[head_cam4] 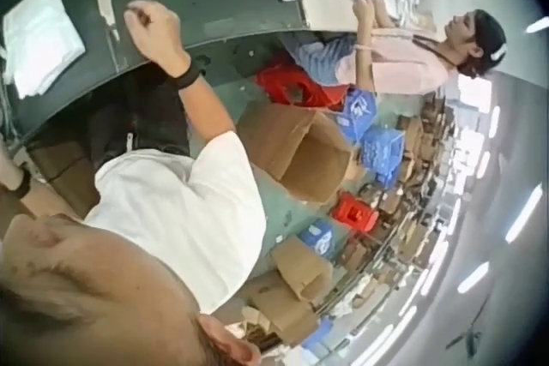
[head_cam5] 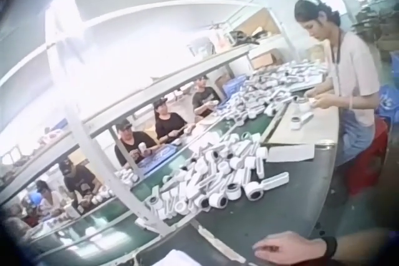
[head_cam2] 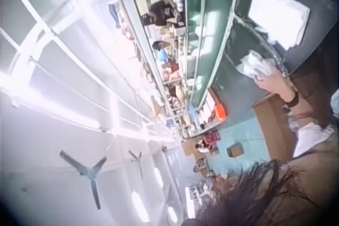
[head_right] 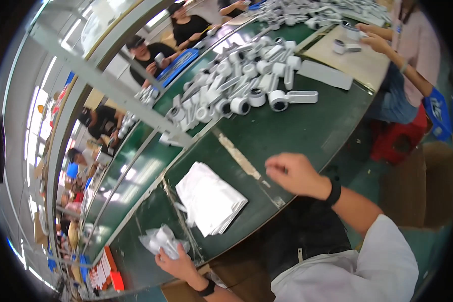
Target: The person picks up a handheld fan from the table, slides it into a plastic bag, and places the bagged fan into a cardboard box, repeating this process for several fans.
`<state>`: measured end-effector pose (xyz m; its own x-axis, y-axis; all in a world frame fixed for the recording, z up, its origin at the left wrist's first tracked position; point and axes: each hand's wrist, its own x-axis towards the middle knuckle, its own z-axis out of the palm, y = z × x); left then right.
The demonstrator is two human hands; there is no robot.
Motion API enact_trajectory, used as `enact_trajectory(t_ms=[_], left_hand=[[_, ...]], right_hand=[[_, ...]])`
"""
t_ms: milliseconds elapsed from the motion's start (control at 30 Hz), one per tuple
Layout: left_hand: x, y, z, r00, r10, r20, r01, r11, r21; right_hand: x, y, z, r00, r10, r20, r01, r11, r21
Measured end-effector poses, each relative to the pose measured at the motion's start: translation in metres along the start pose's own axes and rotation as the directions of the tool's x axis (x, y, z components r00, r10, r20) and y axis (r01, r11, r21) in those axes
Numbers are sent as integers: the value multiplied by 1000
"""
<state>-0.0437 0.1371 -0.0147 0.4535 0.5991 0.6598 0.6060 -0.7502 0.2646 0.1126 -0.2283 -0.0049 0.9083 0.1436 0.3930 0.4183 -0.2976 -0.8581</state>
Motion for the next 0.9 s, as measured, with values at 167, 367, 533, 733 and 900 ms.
enact_trajectory(t_ms=[167, 367, 533, 733, 900], left_hand=[[-8, 77, -5, 901, 320, 292, -67, 768, -637], [-18, 120, 31, 755, 611, 240, -367, 696, -618], [-14, 116, 38, 747, 605, 276, -406, 744, -530], [-4, 120, 30, 728, 590, 348, -407, 781, -473], [-4, 116, 45, 750, 582, 314, -383, 770, -511]], right_hand=[[73, 88, -71, 923, -186, -336, -93, 741, -665], [105, 135, -94, 985, -33, -169, -134, 469, -873], [102, 117, -84, 960, 250, -125, -274, 744, -609], [68, 47, -55, 914, 406, -10, -373, 849, 374], [26, 2, -21, 913, 296, 283, -396, 464, 792]])
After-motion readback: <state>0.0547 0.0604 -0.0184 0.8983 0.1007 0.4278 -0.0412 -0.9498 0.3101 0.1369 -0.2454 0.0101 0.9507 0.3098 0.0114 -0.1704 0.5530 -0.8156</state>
